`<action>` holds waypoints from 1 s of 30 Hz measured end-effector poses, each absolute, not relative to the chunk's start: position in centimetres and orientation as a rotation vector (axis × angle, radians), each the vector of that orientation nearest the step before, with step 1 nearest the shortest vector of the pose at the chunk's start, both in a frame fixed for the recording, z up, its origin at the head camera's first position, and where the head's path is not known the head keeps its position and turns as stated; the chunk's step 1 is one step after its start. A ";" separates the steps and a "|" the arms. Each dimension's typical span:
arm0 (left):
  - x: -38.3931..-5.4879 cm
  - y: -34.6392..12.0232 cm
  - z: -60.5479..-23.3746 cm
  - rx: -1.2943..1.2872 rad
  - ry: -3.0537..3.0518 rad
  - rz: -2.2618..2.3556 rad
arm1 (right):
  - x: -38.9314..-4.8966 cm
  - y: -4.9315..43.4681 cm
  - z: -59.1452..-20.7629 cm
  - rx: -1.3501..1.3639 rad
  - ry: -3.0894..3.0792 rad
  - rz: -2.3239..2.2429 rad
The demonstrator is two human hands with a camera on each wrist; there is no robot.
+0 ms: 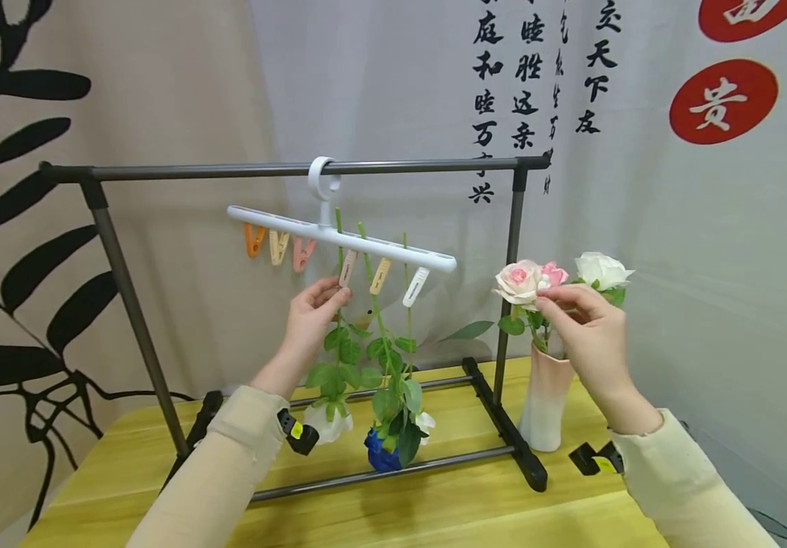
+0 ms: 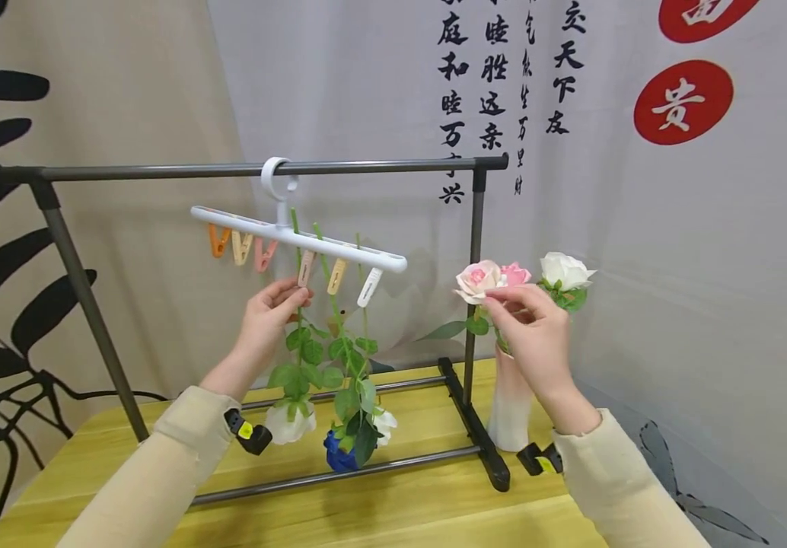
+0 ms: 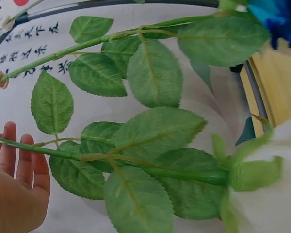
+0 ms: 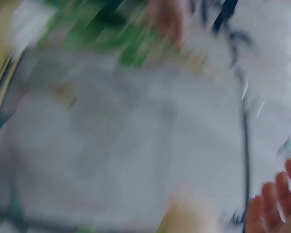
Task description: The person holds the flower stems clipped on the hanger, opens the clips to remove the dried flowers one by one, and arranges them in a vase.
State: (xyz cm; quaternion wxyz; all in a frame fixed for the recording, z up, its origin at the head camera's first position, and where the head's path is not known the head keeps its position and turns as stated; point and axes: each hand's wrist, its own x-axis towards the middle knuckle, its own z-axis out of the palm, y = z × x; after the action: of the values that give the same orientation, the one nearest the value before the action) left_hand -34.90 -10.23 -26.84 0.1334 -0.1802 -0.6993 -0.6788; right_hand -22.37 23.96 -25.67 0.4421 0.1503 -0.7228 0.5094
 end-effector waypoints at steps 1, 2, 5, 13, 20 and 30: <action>-34.9 -10.2 -27.0 -0.525 -2.034 -1.968 | -22.0 22.8 -25.3 0.445 -1.807 1.302; -35.0 -10.1 -27.2 -0.524 -2.044 -1.969 | -21.8 21.7 -25.0 0.517 -1.826 1.329; -35.1 -10.1 -27.6 -0.521 -2.065 -1.972 | -21.6 18.5 -24.3 0.721 -1.890 1.362; -35.1 -9.5 -28.1 -0.536 -2.052 -1.952 | -25.2 12.5 -23.5 0.858 -2.120 1.520; -34.7 -9.0 -28.0 -0.561 -2.052 -1.963 | -28.7 10.1 -23.6 0.789 -2.139 1.717; -34.4 -8.9 -27.7 -0.535 -2.050 -1.968 | -31.0 8.0 -22.8 0.718 -2.215 1.829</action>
State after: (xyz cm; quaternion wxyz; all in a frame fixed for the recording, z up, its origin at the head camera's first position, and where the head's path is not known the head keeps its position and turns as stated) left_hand -34.39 -8.93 -27.71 0.1246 -0.1834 -0.7035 -0.6752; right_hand -31.02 7.99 -22.78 0.0902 0.2416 -0.7451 0.6151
